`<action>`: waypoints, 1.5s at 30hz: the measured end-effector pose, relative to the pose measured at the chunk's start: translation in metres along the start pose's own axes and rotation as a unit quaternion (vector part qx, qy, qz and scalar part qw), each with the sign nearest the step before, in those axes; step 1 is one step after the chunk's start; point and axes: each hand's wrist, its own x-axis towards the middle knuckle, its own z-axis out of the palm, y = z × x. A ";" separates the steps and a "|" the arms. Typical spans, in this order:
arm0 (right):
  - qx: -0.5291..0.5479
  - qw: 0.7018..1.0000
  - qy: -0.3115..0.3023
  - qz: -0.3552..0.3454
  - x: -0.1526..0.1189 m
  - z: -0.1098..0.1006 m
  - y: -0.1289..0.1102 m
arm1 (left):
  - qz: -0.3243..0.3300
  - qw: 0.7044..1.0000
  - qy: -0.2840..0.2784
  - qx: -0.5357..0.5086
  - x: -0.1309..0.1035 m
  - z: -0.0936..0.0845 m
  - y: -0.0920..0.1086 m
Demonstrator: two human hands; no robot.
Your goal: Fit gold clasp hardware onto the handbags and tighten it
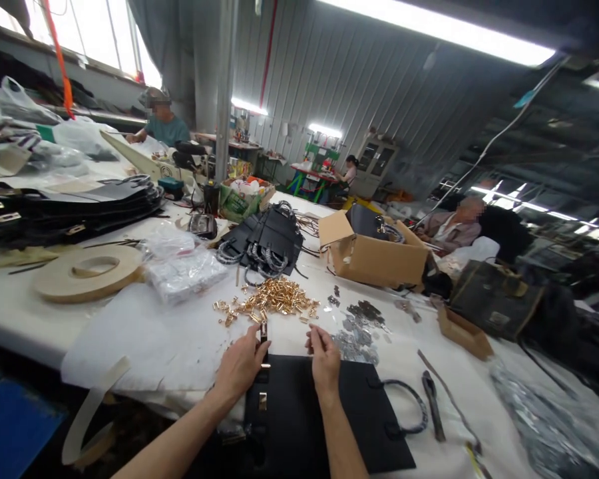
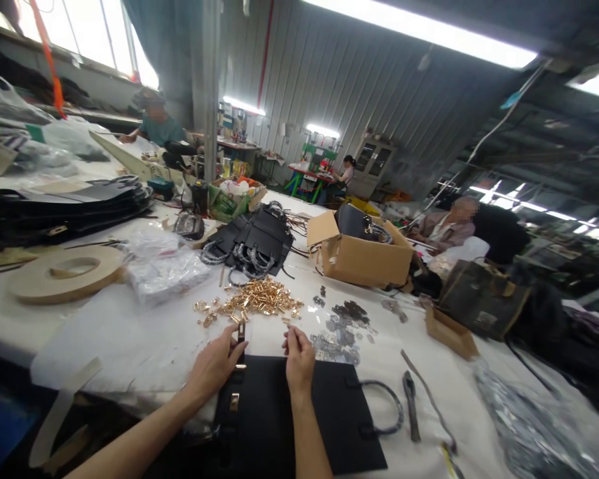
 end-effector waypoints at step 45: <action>0.032 0.987 -0.131 0.083 -0.103 -0.020 -0.014 | 0.150 0.982 -0.112 0.012 -0.128 -0.046 0.008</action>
